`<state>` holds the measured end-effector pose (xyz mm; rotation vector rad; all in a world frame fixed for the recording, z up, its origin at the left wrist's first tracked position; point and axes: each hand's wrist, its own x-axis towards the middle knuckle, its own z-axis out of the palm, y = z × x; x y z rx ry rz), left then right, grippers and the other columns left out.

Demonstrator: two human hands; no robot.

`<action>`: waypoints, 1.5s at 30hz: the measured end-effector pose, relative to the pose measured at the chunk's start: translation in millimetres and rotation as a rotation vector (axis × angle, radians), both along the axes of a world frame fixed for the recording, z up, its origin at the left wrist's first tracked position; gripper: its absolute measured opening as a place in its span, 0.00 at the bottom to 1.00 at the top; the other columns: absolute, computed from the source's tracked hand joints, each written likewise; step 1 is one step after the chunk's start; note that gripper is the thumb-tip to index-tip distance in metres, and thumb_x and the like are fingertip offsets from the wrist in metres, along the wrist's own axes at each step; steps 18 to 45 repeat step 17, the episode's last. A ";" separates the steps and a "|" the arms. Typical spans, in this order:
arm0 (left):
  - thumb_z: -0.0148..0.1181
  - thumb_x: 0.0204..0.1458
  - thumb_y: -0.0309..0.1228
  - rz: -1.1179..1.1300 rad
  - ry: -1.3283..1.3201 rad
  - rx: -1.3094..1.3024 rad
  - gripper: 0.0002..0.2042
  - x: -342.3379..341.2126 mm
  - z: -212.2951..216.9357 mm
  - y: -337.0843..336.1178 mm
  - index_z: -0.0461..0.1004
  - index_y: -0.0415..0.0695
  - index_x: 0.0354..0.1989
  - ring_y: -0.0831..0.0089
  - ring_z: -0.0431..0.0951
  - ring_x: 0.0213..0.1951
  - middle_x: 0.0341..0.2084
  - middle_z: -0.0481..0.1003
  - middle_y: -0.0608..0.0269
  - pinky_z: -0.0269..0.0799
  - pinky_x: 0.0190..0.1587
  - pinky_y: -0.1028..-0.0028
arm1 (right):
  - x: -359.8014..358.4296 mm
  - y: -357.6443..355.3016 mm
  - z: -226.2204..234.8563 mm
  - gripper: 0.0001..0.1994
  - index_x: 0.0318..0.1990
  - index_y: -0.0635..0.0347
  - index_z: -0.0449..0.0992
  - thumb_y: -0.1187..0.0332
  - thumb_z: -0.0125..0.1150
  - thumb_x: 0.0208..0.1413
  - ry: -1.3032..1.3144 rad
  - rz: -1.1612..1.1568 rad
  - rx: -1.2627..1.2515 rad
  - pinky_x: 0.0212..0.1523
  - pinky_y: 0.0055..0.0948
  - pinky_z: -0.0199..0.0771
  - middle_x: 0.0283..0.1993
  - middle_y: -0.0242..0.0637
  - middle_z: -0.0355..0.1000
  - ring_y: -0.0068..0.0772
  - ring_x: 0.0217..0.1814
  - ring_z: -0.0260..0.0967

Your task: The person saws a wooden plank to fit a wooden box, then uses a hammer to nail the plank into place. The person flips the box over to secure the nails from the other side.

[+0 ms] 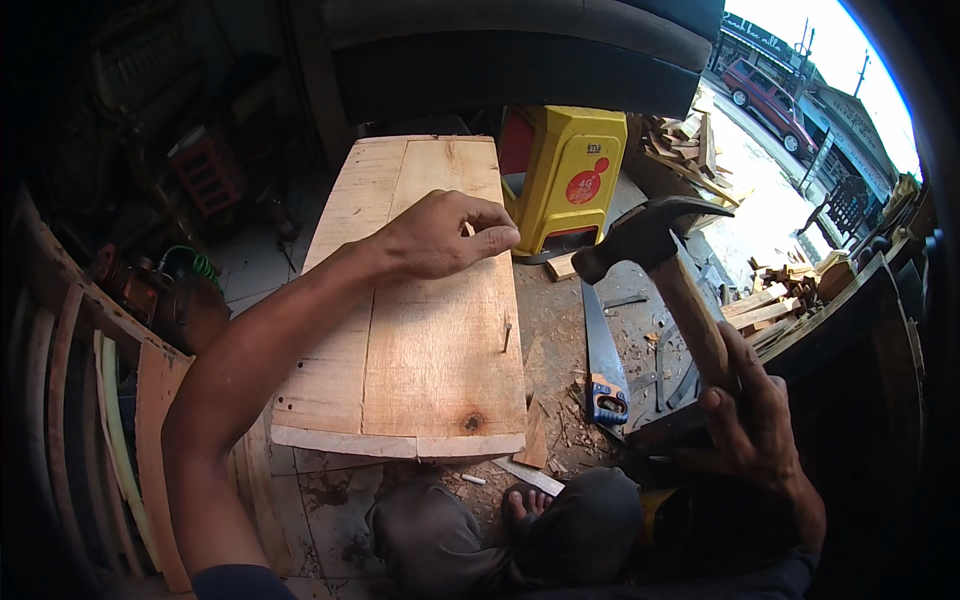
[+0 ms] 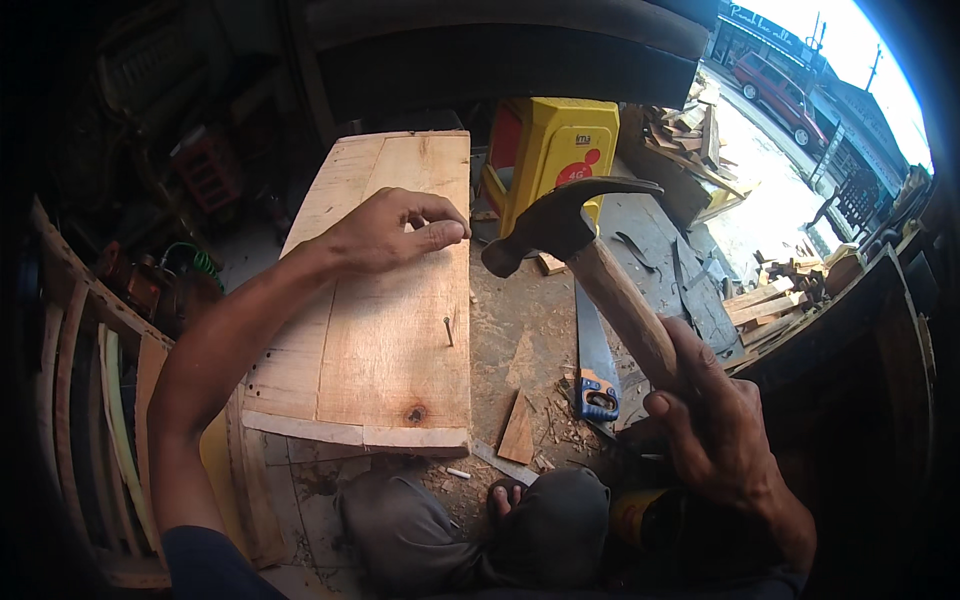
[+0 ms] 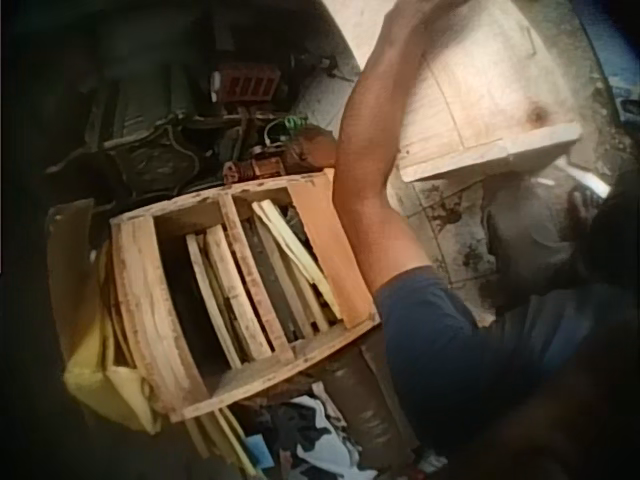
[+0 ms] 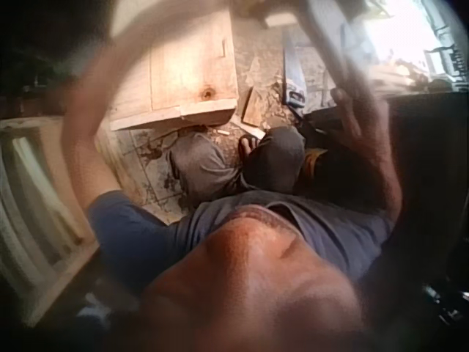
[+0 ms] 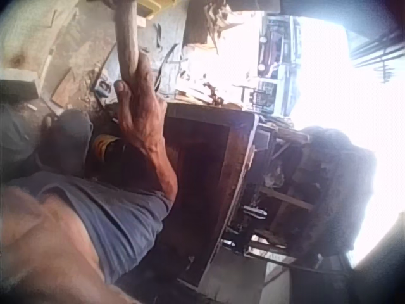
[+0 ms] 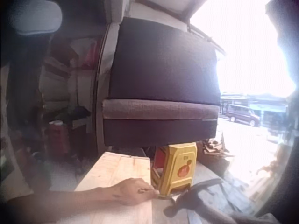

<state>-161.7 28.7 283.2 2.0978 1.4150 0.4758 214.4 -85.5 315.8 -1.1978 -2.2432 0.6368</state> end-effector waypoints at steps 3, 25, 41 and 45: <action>0.35 0.69 0.61 -0.256 0.226 0.226 0.38 74.6 -13.4 44.1 0.87 0.42 0.35 0.60 0.78 0.42 0.31 0.80 0.49 0.56 0.68 0.55 | 13.0 -28.2 43.2 0.29 0.68 0.59 0.66 0.73 0.65 0.58 -0.268 -0.024 0.133 0.36 0.41 0.81 0.38 0.53 0.80 0.53 0.36 0.84; 0.58 0.55 0.36 -0.540 0.491 0.422 0.09 60.2 -17.1 24.1 0.82 0.48 0.28 0.53 0.82 0.34 0.27 0.82 0.56 0.73 0.41 0.57 | -31.7 -23.4 34.7 0.24 0.68 0.57 0.55 0.65 0.54 0.69 -0.490 0.105 -0.175 0.31 0.37 0.82 0.50 0.56 0.78 0.51 0.39 0.84; 0.58 0.55 0.36 -0.540 0.491 0.422 0.09 60.2 -17.1 24.1 0.82 0.48 0.28 0.53 0.82 0.34 0.27 0.82 0.56 0.73 0.41 0.57 | -31.7 -23.4 34.7 0.24 0.68 0.57 0.55 0.65 0.54 0.69 -0.490 0.105 -0.175 0.31 0.37 0.82 0.50 0.56 0.78 0.51 0.39 0.84; 0.58 0.55 0.36 -0.540 0.491 0.422 0.09 60.2 -17.1 24.1 0.82 0.48 0.28 0.53 0.82 0.34 0.27 0.82 0.56 0.73 0.41 0.57 | -31.7 -23.4 34.7 0.24 0.68 0.57 0.55 0.65 0.54 0.69 -0.490 0.105 -0.175 0.31 0.37 0.82 0.50 0.56 0.78 0.51 0.39 0.84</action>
